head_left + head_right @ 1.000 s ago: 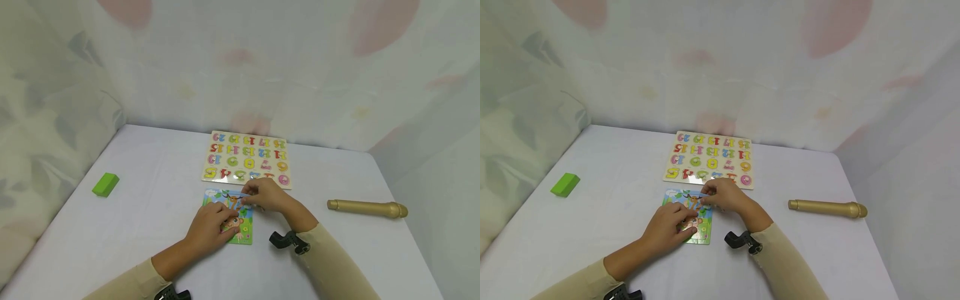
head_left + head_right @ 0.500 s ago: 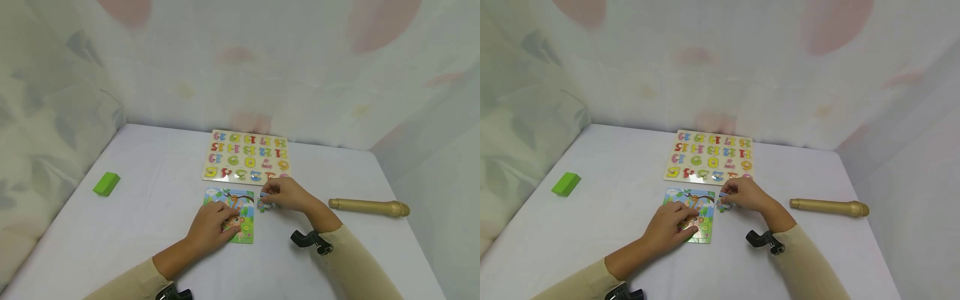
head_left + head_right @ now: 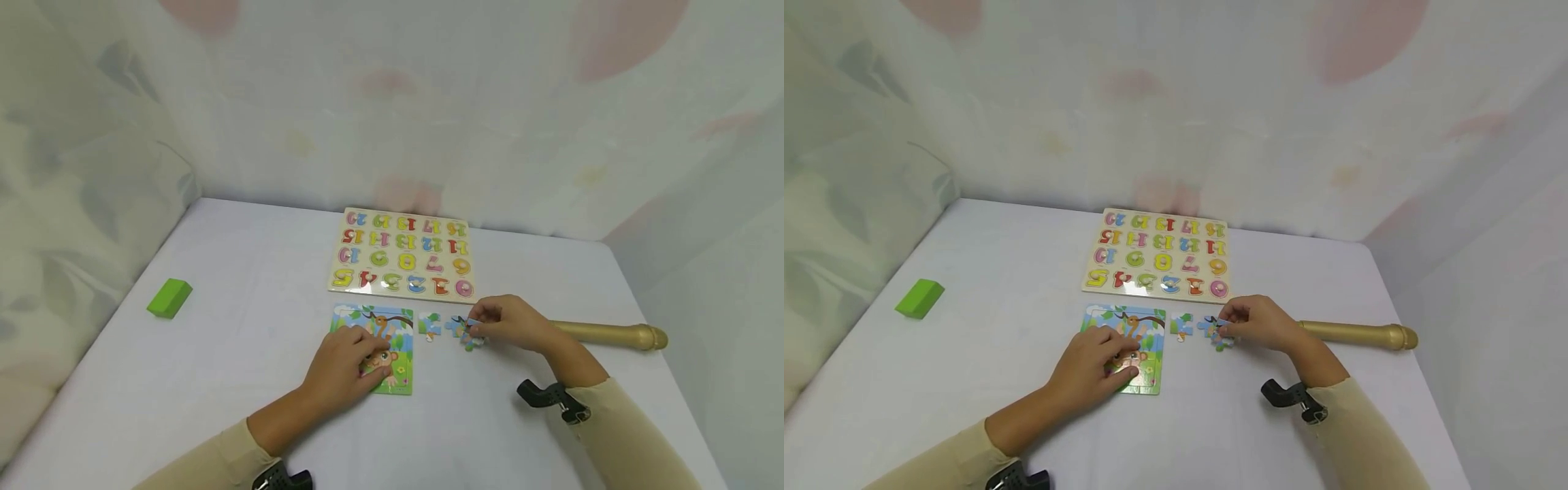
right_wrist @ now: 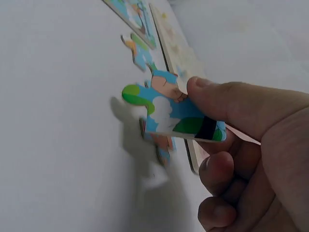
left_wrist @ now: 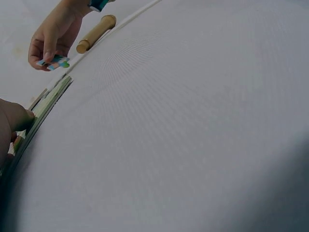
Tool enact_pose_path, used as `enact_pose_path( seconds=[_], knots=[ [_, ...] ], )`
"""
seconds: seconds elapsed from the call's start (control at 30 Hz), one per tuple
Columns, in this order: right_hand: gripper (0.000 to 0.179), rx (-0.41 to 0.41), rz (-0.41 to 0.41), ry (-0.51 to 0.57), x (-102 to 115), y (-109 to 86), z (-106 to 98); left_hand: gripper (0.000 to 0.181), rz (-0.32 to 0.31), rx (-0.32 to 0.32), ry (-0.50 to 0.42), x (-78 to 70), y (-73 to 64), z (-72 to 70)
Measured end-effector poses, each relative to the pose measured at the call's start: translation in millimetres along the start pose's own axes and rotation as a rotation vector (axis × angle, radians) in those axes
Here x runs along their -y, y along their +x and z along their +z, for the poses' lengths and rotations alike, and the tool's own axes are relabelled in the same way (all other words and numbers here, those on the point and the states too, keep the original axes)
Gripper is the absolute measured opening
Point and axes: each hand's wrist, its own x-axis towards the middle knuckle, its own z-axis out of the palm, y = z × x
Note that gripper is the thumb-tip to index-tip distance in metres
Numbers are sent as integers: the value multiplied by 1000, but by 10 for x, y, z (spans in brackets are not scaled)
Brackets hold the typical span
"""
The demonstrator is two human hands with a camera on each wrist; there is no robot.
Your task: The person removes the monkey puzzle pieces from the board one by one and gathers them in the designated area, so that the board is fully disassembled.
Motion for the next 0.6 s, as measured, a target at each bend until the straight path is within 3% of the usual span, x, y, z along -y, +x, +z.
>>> enact_pose_path(
  seconds=[0.33, 0.6],
  knots=[
    [14, 30, 15, -36, -159, -106, -280, 37, 7, -6, 16, -9, -7, -20],
    [18, 24, 61, -73, -283, -77, -313, 37, 14, 3, 11, -13, 0, -31]
  ],
)
